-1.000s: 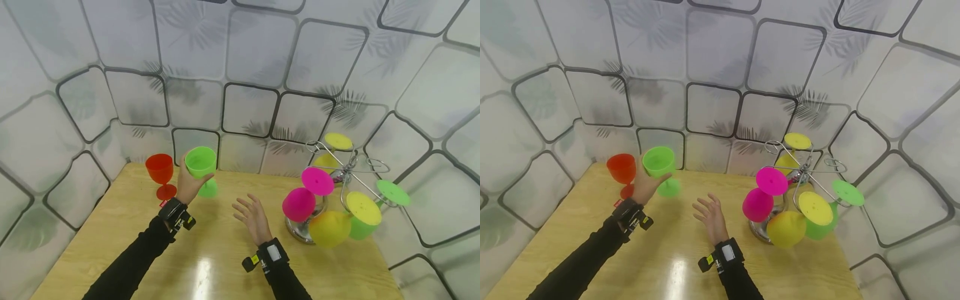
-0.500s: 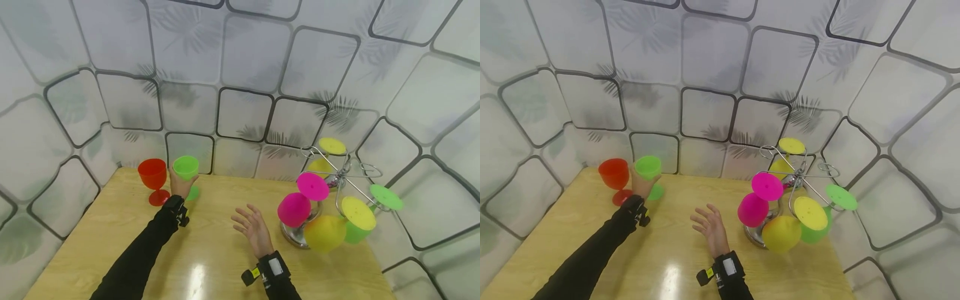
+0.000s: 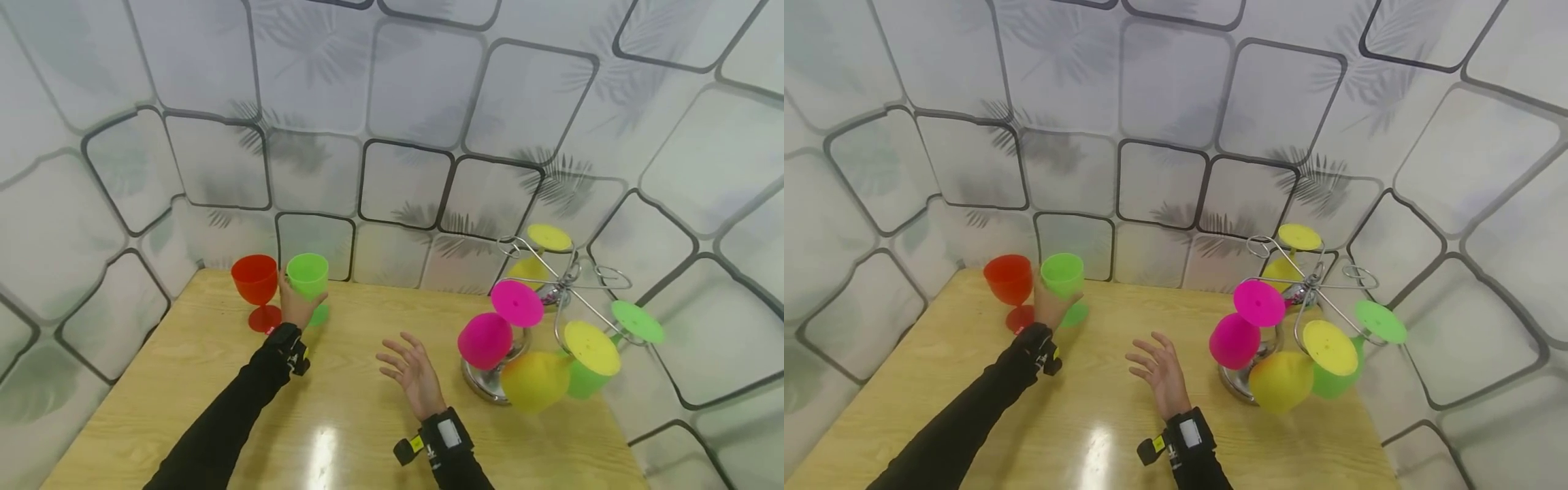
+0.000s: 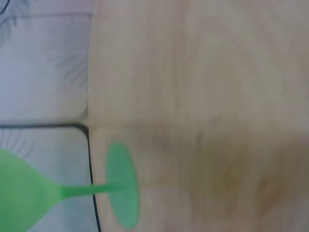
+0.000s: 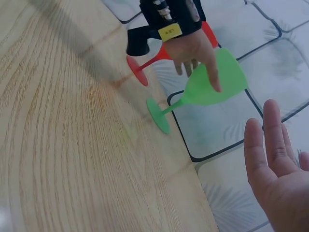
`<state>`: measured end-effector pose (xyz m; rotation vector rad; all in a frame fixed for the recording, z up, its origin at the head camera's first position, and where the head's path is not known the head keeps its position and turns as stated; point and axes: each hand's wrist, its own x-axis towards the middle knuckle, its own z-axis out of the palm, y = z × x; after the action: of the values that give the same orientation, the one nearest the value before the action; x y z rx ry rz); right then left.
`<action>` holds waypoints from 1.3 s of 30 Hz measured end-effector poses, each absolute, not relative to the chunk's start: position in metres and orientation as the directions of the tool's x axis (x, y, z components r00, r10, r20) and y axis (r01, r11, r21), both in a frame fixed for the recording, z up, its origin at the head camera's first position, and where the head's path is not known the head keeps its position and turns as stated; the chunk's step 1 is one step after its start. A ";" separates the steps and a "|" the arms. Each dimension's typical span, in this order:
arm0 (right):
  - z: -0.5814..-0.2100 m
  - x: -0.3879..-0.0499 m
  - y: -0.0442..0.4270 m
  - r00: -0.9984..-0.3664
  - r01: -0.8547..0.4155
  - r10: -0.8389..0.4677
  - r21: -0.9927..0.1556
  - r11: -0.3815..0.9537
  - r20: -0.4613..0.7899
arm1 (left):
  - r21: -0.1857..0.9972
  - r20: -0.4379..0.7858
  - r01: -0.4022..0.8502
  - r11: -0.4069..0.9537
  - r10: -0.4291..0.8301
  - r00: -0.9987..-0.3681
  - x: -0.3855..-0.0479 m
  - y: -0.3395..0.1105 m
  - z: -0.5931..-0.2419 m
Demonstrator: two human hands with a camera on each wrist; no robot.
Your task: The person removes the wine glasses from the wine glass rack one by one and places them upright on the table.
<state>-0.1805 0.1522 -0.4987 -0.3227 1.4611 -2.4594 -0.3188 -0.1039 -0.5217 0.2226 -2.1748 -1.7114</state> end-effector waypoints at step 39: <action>-0.248 -0.132 0.379 -0.895 -0.387 -0.240 -0.386 0.837 0.376 | 0.486 0.304 0.701 0.521 0.652 -0.695 -0.178 -0.028 -0.473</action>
<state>-0.1320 0.3795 -0.2479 -0.5814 3.3120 -0.8133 -0.1780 -0.0279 -0.4725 -1.1886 -2.6663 -0.9108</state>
